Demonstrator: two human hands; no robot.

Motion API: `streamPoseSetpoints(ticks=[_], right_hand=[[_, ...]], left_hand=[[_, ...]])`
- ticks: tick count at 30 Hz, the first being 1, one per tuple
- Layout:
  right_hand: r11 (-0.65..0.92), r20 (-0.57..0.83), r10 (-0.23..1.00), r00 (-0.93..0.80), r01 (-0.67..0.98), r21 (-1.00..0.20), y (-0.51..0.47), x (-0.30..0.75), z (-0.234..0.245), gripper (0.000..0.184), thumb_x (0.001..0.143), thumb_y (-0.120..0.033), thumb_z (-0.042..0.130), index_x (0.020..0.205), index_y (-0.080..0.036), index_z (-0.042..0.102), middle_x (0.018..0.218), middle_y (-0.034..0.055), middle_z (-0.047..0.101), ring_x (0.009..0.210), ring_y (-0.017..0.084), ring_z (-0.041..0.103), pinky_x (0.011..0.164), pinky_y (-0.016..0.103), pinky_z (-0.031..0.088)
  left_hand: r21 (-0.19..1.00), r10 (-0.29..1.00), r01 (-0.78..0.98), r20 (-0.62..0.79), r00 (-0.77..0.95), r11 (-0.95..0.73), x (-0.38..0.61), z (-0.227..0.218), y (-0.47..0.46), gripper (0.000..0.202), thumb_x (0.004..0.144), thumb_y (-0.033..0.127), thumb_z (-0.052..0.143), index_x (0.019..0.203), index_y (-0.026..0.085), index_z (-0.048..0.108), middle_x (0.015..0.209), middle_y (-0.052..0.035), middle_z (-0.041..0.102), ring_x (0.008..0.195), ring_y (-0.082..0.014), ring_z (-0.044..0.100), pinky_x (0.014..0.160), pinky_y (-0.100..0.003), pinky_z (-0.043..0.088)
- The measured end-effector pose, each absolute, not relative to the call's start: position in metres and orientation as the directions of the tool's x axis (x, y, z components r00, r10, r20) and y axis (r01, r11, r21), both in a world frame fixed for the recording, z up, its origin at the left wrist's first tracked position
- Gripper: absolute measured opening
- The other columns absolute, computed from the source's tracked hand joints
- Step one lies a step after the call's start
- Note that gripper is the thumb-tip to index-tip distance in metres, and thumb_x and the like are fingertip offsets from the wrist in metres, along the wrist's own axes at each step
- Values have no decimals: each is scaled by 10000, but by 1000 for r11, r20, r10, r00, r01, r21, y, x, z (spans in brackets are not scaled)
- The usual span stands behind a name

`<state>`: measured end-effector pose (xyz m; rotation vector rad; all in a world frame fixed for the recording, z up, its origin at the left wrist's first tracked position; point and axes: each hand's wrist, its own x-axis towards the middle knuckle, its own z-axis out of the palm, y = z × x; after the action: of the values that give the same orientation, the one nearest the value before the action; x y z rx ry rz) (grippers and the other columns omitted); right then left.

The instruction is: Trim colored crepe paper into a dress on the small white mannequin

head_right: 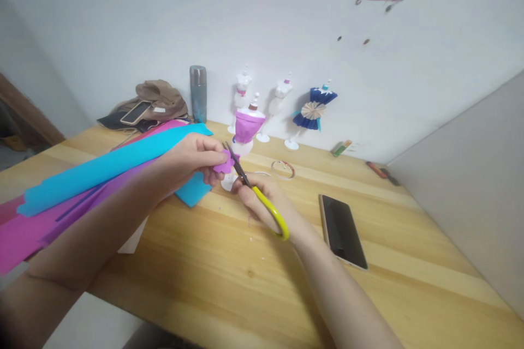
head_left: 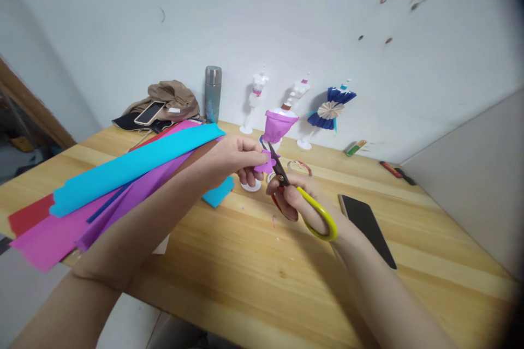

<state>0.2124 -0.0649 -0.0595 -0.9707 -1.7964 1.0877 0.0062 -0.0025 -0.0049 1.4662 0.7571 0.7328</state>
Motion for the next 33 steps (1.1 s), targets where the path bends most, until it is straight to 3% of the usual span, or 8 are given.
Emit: streamPoseSetpoints(ticks=[11,33], right_hand=[[363,256,886,-386,235,-902,-64,209,-54,663,930,-860,569,778,-217,624,582,-46,445,488,125,432,405,237,367],[318,219,906,-361,242,-917,-66,211,-56,652,925,-855,573,751,-227,597,552,-65,413,457,109,380,390,230,322]], left_hand=[[999,816,37,-29,577,10,7,-5,-3,286,892,120,676,607,139,661,564,-9,684,442,-78,615,453,-165,482],[997,816,73,-13,578,-36,5,-4,-2,315,915,125,664,601,144,661,546,-14,676,470,-101,647,451,-178,501]])
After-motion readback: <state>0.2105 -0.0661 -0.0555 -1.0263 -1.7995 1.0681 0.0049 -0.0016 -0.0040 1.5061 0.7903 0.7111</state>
